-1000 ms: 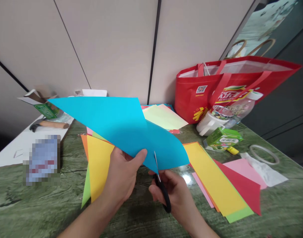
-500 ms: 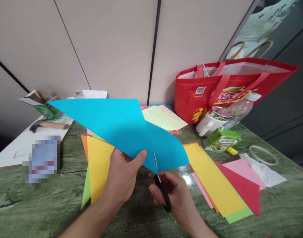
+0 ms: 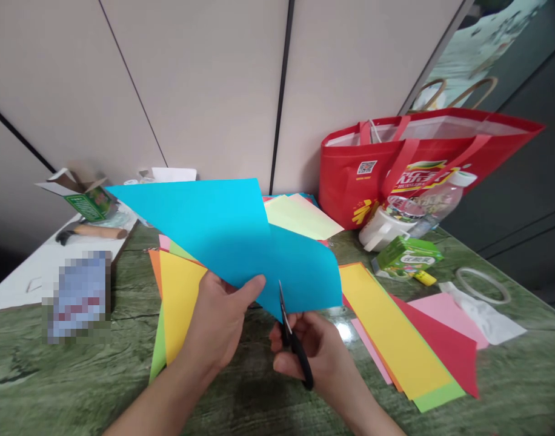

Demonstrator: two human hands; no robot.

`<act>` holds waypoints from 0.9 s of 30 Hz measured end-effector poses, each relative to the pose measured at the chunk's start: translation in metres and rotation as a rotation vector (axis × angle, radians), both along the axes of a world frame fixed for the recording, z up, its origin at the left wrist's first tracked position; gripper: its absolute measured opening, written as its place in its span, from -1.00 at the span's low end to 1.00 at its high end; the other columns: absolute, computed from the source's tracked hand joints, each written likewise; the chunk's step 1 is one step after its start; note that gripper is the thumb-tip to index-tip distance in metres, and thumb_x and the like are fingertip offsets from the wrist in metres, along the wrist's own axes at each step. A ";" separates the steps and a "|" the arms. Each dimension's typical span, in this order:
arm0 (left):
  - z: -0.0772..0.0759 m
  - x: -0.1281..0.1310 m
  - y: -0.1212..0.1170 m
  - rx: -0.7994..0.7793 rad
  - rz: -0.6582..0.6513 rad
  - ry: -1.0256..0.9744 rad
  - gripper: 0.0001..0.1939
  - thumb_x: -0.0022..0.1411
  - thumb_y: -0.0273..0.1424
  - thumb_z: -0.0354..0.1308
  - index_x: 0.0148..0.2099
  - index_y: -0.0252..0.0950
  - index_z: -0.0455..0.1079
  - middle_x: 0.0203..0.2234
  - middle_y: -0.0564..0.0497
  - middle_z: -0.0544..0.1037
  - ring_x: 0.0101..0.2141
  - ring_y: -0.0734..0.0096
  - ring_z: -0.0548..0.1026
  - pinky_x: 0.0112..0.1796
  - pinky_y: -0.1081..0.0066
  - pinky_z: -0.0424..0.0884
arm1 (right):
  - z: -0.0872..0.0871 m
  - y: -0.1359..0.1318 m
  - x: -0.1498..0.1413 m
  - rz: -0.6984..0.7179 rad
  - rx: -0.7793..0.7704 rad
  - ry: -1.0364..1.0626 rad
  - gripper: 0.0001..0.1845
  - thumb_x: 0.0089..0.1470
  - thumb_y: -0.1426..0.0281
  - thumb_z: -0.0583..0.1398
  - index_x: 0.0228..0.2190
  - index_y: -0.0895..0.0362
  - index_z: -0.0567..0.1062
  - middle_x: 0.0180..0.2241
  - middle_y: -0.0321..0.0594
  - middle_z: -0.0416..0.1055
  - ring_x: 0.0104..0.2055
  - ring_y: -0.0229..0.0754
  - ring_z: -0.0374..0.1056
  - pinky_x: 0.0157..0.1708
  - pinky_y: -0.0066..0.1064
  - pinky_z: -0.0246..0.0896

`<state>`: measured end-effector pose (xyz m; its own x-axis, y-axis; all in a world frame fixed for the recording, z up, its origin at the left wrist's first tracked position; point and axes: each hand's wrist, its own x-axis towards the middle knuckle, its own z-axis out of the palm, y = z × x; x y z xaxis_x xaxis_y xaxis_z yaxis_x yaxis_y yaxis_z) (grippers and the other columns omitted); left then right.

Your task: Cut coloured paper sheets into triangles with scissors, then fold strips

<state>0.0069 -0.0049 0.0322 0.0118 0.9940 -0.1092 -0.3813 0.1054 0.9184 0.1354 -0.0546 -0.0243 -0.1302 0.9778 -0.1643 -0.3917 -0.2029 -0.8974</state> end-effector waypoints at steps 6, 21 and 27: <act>0.008 -0.010 -0.003 0.051 -0.067 0.037 -0.78 -0.08 -0.44 0.31 -0.30 -0.29 0.46 -0.36 0.00 0.58 -0.31 0.27 0.48 -0.29 0.30 0.43 | 0.001 0.001 0.002 -0.045 0.075 0.006 -0.51 -0.50 0.47 0.45 -0.52 0.11 0.30 -0.50 -0.33 0.41 -0.43 -0.28 0.35 -0.47 -0.53 0.22; -0.007 -0.012 0.003 0.135 -0.071 0.232 -0.69 -0.04 -0.38 0.28 -0.17 -0.23 0.41 -0.34 -0.01 0.56 -0.37 0.27 0.50 -0.41 0.35 0.46 | 0.006 0.003 0.001 0.022 0.081 -0.007 -0.45 -0.40 0.20 0.42 -0.39 0.10 0.29 -0.47 -0.23 0.43 -0.46 -0.22 0.36 -0.45 -0.42 0.26; -0.007 -0.011 0.003 0.106 -0.087 0.191 -0.47 -0.03 -0.37 0.28 0.04 -0.22 0.29 -0.13 -0.05 0.52 -0.16 0.18 0.46 -0.22 0.27 0.45 | 0.004 0.002 0.001 -0.007 0.065 -0.058 -0.49 -0.36 0.14 0.39 -0.41 0.12 0.34 -0.49 -0.20 0.46 -0.48 -0.18 0.39 -0.43 -0.39 0.29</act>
